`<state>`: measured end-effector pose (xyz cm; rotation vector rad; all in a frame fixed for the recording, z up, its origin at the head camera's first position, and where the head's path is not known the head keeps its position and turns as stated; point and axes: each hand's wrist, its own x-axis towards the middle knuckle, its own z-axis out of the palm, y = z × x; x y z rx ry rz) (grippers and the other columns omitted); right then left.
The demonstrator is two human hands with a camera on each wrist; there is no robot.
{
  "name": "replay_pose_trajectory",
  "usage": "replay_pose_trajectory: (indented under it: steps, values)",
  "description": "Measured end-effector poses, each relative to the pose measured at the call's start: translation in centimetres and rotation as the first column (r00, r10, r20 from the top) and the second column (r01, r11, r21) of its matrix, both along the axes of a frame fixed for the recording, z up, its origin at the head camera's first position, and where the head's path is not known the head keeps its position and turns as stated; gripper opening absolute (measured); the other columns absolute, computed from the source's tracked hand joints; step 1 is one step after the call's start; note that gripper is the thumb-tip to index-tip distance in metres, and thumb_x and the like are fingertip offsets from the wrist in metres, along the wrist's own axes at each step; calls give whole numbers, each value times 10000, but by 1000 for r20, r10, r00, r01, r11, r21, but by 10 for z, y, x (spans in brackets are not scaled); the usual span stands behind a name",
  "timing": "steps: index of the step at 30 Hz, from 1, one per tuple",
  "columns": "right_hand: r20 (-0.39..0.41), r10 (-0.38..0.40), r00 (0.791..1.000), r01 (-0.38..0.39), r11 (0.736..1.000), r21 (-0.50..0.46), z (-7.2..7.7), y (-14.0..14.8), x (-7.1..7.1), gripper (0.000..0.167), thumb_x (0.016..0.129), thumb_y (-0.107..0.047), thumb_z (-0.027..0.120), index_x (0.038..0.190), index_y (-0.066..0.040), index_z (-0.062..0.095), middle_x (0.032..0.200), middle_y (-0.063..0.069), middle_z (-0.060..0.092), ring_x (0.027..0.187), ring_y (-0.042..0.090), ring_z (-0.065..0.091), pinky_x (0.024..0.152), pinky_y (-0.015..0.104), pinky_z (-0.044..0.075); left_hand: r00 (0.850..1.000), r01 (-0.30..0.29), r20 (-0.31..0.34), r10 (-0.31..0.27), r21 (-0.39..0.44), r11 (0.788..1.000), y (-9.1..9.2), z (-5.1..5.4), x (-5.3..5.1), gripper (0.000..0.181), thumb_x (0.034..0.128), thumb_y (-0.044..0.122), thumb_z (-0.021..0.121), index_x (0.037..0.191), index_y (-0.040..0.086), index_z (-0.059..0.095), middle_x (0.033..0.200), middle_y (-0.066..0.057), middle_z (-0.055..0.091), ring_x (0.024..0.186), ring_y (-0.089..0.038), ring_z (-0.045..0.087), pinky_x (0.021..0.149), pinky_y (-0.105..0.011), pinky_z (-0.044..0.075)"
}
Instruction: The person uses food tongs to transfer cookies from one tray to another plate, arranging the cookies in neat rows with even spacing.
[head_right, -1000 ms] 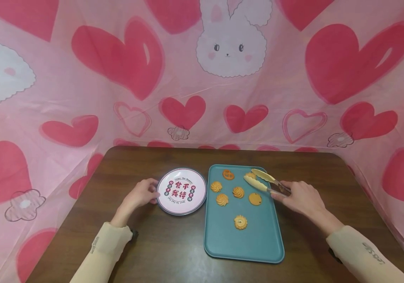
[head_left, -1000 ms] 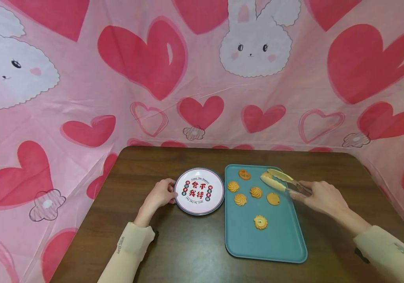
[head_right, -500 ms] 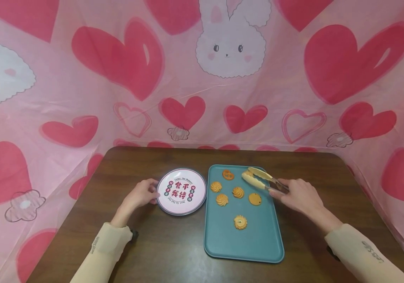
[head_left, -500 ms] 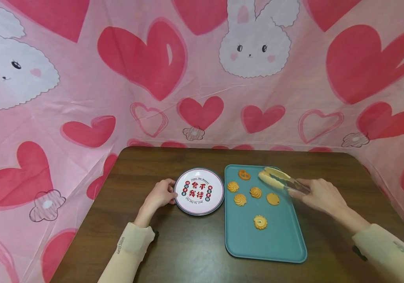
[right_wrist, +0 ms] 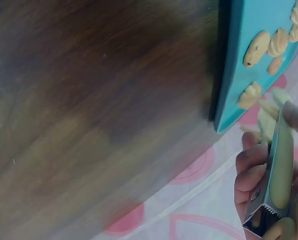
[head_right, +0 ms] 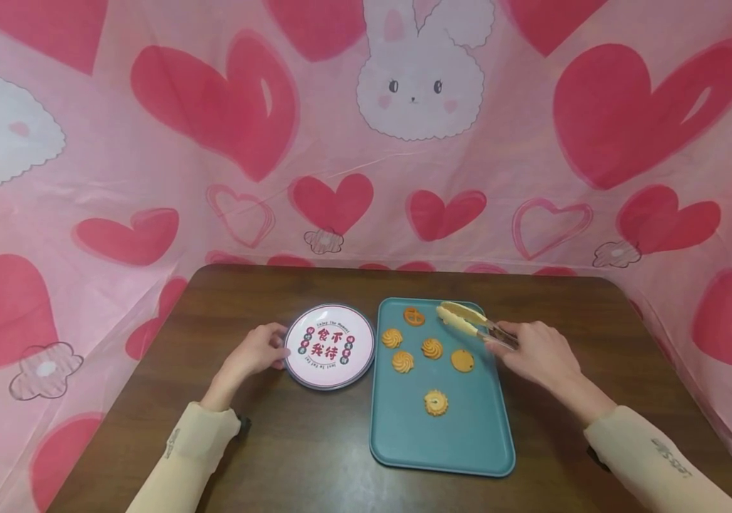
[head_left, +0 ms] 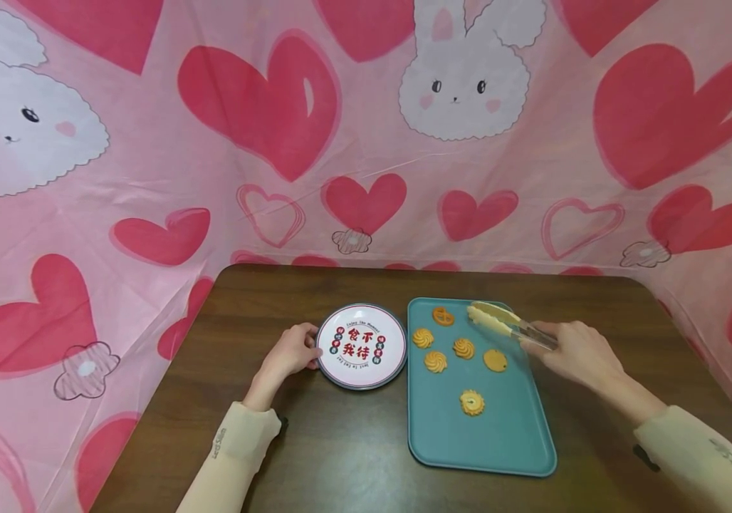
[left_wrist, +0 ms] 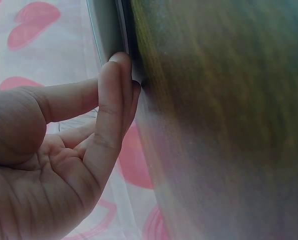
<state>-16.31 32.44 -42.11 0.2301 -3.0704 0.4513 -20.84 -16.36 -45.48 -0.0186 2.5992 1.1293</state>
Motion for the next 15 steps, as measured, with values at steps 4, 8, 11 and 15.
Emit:
replay_pose_trajectory:
  steps: [4, 8, 11, 15]
  values:
    - [0, -9, 1000, 9, 1000, 30, 0, -1, 0, 698, 869, -543, 703, 1319, -16, 624, 676, -12, 553, 631, 199, 496, 511, 327, 378, 1000, 1, 0, -1, 0, 1000, 1, 1, -1, 480, 914, 53, 713, 1350, -36, 532, 900, -127, 584, 648, -193, 620, 640, -285, 556]
    - [18, -31, 999, 30, 999, 44, -1, 1, 0, 772, 850, -602, 693, 1337, -9, 606, 669, -9, 536, 640, 211, 493, 513, 337, 381, 1000, 0, 2, 0, -2, 1000, 2, 1, -1, 479, 915, 54, 712, 1351, -32, 531, 906, -126, 587, 649, -194, 619, 642, -282, 557]
    - [26, -43, 999, 42, 998, 43, -2, 3, 0, 826, 838, -646, 679, 1350, -4, 592, 668, -9, 531, 651, 216, 497, 517, 349, 396, 1000, -3, 4, 3, -4, 1000, 1, 0, -1, 481, 916, 57, 713, 1354, -26, 532, 909, -125, 586, 653, -195, 619, 648, -279, 559]
    - [34, -44, 998, 43, 998, 43, -4, 5, -2, 862, 828, -670, 672, 1354, 6, 584, 682, -10, 544, 665, 221, 505, 527, 368, 419, 1000, -5, 6, 5, -7, 1000, 1, 0, 1, 483, 916, 58, 713, 1356, -23, 531, 908, -123, 585, 655, -194, 620, 652, -281, 556]
